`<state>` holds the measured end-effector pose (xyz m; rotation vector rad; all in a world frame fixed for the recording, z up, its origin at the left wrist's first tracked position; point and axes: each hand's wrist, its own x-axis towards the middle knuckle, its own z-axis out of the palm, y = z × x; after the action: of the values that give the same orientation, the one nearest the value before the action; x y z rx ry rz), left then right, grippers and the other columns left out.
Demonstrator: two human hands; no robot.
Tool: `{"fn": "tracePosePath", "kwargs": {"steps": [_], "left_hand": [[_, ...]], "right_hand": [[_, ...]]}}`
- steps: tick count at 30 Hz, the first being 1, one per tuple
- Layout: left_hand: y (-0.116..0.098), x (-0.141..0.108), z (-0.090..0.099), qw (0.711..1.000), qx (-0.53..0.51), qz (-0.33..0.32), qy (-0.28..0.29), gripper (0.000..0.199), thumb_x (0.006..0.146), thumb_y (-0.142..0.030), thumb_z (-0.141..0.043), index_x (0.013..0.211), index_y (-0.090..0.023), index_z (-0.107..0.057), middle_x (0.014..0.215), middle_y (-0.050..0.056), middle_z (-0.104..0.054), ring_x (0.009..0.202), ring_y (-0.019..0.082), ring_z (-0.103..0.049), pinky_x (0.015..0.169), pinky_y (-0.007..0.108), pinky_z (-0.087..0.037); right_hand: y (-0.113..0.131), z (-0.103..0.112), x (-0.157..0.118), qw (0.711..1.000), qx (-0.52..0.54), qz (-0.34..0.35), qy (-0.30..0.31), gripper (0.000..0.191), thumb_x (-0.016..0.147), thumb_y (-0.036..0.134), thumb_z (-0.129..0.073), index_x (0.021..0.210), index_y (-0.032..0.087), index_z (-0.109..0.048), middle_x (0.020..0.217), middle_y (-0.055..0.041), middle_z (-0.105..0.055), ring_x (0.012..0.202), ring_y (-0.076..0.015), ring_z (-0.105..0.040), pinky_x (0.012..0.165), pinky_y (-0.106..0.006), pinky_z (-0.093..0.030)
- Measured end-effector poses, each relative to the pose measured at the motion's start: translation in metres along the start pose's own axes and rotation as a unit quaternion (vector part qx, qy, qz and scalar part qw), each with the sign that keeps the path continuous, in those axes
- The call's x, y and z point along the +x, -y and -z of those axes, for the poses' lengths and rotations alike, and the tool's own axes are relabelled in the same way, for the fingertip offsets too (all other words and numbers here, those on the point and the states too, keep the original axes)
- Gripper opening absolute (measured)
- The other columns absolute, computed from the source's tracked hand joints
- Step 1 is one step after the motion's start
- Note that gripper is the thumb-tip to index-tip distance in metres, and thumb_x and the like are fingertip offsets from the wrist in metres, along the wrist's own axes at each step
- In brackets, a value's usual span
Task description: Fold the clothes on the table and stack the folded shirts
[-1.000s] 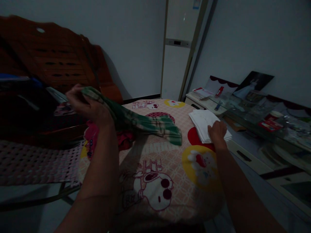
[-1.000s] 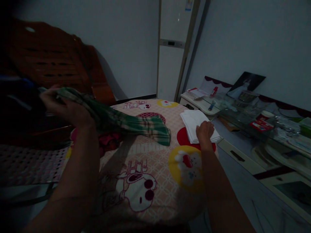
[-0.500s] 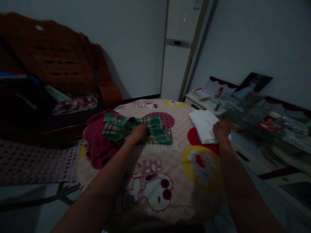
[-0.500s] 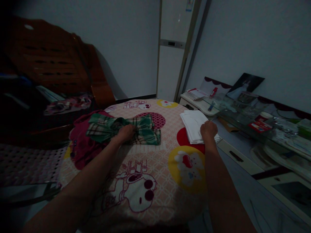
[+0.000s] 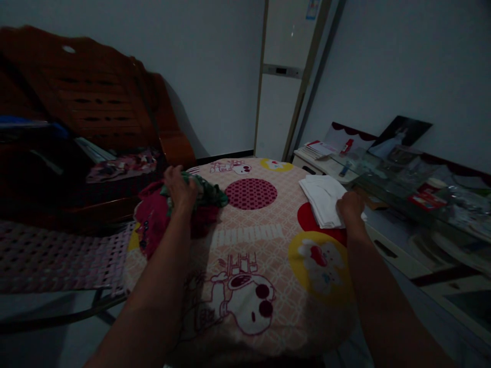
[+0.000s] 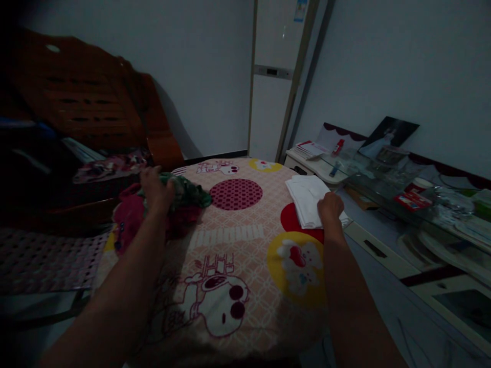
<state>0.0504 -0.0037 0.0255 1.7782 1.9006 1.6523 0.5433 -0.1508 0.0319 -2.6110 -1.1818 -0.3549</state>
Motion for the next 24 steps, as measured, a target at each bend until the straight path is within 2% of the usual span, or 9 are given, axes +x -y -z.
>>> {"fn": "tracePosePath", "kwargs": {"steps": [4,7,9,11,14,16,18,21,24], "left_hand": [[-0.031,-0.027,-0.011,0.996,-0.060,-0.070,0.017,0.036,0.078,-0.009,-0.057,0.113,-0.016,-0.063,0.138,0.014,-0.056,0.138,0.029,-0.045,0.121,0.047,-0.031],[-0.054,-0.047,-0.029,0.981,-0.146,-0.056,0.114,0.027,0.082,-0.016,-0.059,0.108,-0.018,-0.066,0.122,0.010,-0.066,0.122,0.027,-0.060,0.109,0.042,-0.045],[-0.067,-0.066,-0.044,0.945,-0.236,0.014,0.224,0.023,0.085,-0.022,-0.061,0.107,-0.016,-0.066,0.108,0.010,-0.070,0.103,0.024,-0.068,0.092,0.036,-0.054],[-0.075,-0.088,-0.058,0.888,-0.315,0.111,0.315,0.025,0.089,-0.027,-0.060,0.110,-0.014,-0.064,0.099,0.010,-0.070,0.085,0.020,-0.069,0.075,0.031,-0.057],[-0.075,-0.113,-0.071,0.833,-0.355,0.207,0.371,0.026,0.091,-0.029,-0.060,0.113,-0.016,-0.062,0.090,0.006,-0.069,0.070,0.016,-0.067,0.062,0.028,-0.056],[-0.069,-0.121,-0.075,0.822,-0.348,0.229,0.388,0.028,0.087,-0.029,-0.064,0.113,-0.019,-0.061,0.082,0.002,-0.067,0.064,0.015,-0.065,0.057,0.026,-0.056],[-0.062,-0.122,-0.078,0.824,-0.329,0.244,0.392,0.033,0.081,-0.028,-0.068,0.113,-0.021,-0.062,0.077,-0.001,-0.065,0.062,0.014,-0.064,0.055,0.023,-0.054],[-0.052,-0.119,-0.083,0.856,-0.292,0.223,0.363,0.037,0.071,-0.017,-0.069,0.108,-0.020,-0.066,0.078,-0.001,-0.066,0.067,0.013,-0.063,0.058,0.019,-0.052],[-0.046,-0.118,-0.085,0.877,-0.254,0.198,0.357,0.044,0.065,-0.007,-0.063,0.108,-0.017,-0.068,0.080,-0.002,-0.066,0.072,0.013,-0.063,0.064,0.020,-0.053]], "right_hand": [[0.008,0.012,0.004,0.990,0.122,-0.017,-0.067,0.032,0.077,0.009,-0.051,0.096,0.001,-0.076,0.099,-0.0279,-0.072,0.095,-0.0325,-0.068,0.087,-0.043,-0.049],[0.032,0.024,-0.014,0.938,0.335,0.023,-0.089,0.027,0.072,0.016,-0.054,0.087,0.008,-0.075,0.084,-0.0149,-0.073,0.078,-0.0244,-0.066,0.078,-0.036,-0.051],[0.057,0.026,-0.044,0.873,0.481,0.079,-0.014,0.023,0.071,0.024,-0.057,0.083,0.014,-0.074,0.075,-0.0054,-0.071,0.069,-0.0195,-0.063,0.068,-0.031,-0.050],[0.084,0.021,-0.082,0.813,0.559,0.129,0.094,0.018,0.068,0.027,-0.062,0.078,0.016,-0.072,0.068,-0.0006,-0.067,0.062,-0.0160,-0.060,0.061,-0.027,-0.047],[0.118,0.008,-0.138,0.772,0.589,0.143,0.191,0.012,0.068,0.024,-0.062,0.073,0.017,-0.071,0.063,0.0022,-0.065,0.058,-0.0134,-0.057,0.056,-0.023,-0.043],[0.133,0.002,-0.163,0.769,0.588,0.135,0.211,0.011,0.070,0.021,-0.060,0.073,0.017,-0.070,0.064,0.0021,-0.066,0.060,-0.0134,-0.059,0.057,-0.022,-0.044],[0.144,0.000,-0.176,0.785,0.564,0.137,0.218,0.011,0.072,0.017,-0.059,0.074,0.018,-0.070,0.068,0.0018,-0.068,0.065,-0.0138,-0.062,0.062,-0.022,-0.046],[0.155,0.006,-0.182,0.840,0.482,0.128,0.214,0.011,0.075,0.014,-0.061,0.076,0.018,-0.072,0.076,-0.0006,-0.072,0.075,-0.0155,-0.065,0.071,-0.024,-0.048],[0.165,0.013,-0.187,0.878,0.403,0.137,0.217,0.012,0.080,0.018,-0.062,0.082,0.019,-0.073,0.085,-0.0025,-0.074,0.083,-0.0172,-0.066,0.078,-0.026,-0.049]]}}
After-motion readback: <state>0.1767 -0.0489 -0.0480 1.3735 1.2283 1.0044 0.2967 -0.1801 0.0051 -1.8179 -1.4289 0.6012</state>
